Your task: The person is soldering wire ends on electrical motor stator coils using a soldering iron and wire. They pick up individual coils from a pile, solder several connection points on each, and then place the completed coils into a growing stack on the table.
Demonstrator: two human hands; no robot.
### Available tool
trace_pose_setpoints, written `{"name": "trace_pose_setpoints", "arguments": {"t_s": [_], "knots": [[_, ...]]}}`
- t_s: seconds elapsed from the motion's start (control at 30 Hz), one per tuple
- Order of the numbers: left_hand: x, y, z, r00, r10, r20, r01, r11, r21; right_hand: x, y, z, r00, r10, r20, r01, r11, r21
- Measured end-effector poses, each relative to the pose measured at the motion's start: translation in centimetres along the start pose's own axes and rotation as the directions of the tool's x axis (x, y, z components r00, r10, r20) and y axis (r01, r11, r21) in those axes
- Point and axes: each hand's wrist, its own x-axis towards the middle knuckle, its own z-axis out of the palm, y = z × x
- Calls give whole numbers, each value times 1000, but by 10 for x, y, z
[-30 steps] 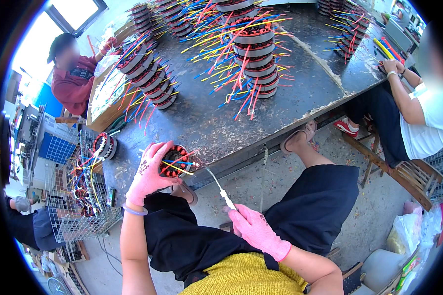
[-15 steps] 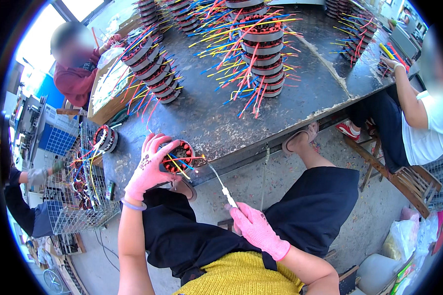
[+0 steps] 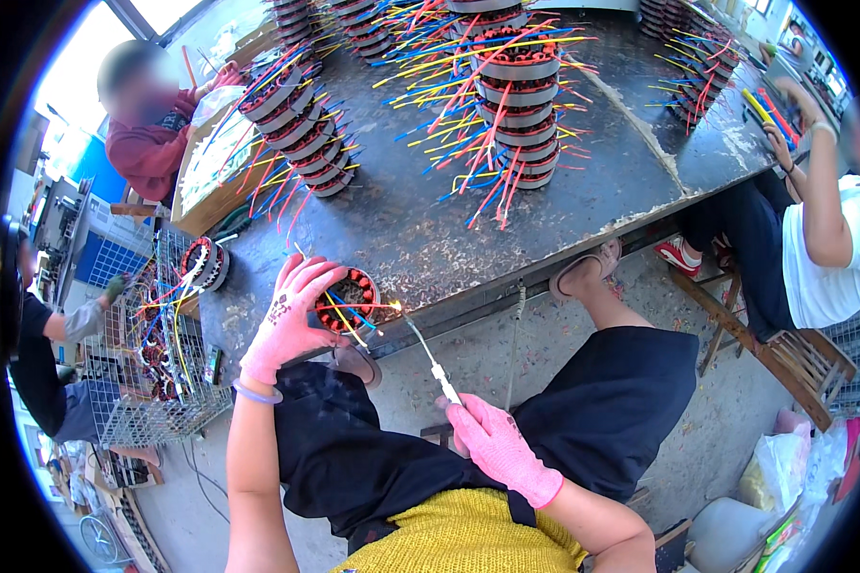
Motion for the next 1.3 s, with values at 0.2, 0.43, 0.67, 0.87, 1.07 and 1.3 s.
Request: {"name": "trace_pose_setpoints", "arguments": {"t_s": [0.2, 0.43, 0.67, 0.87, 1.07, 1.3], "knots": [[-1, -5, 2, 1000, 4, -20, -4, 1000, -22, 2, 3, -2, 1000, 15, 9, -15, 1000, -8], [-4, -6, 1, 1000, 6, -27, -6, 999, -31, 1, 3, -2, 1000, 1, 1, -1, 1000, -18], [1, -2, 3, 1000, -11, -20, 10, 999, -49, 4, 8, -3, 1000, 23, 14, -23, 998, 52], [-3, -2, 0, 999, -33, 13, 34, 999, -24, 0, -1, 0, 999, 46, 1, -46, 999, 15], [1, -1, -1, 999, -32, 37, 33, 999, -27, -1, -1, -1, 1000, 1, 14, -1, 1000, -21], [-1, -3, -1, 999, -23, 30, 24, 1000, -16, 1, -6, 0, 1000, -5, 27, 6, 998, -61]]}}
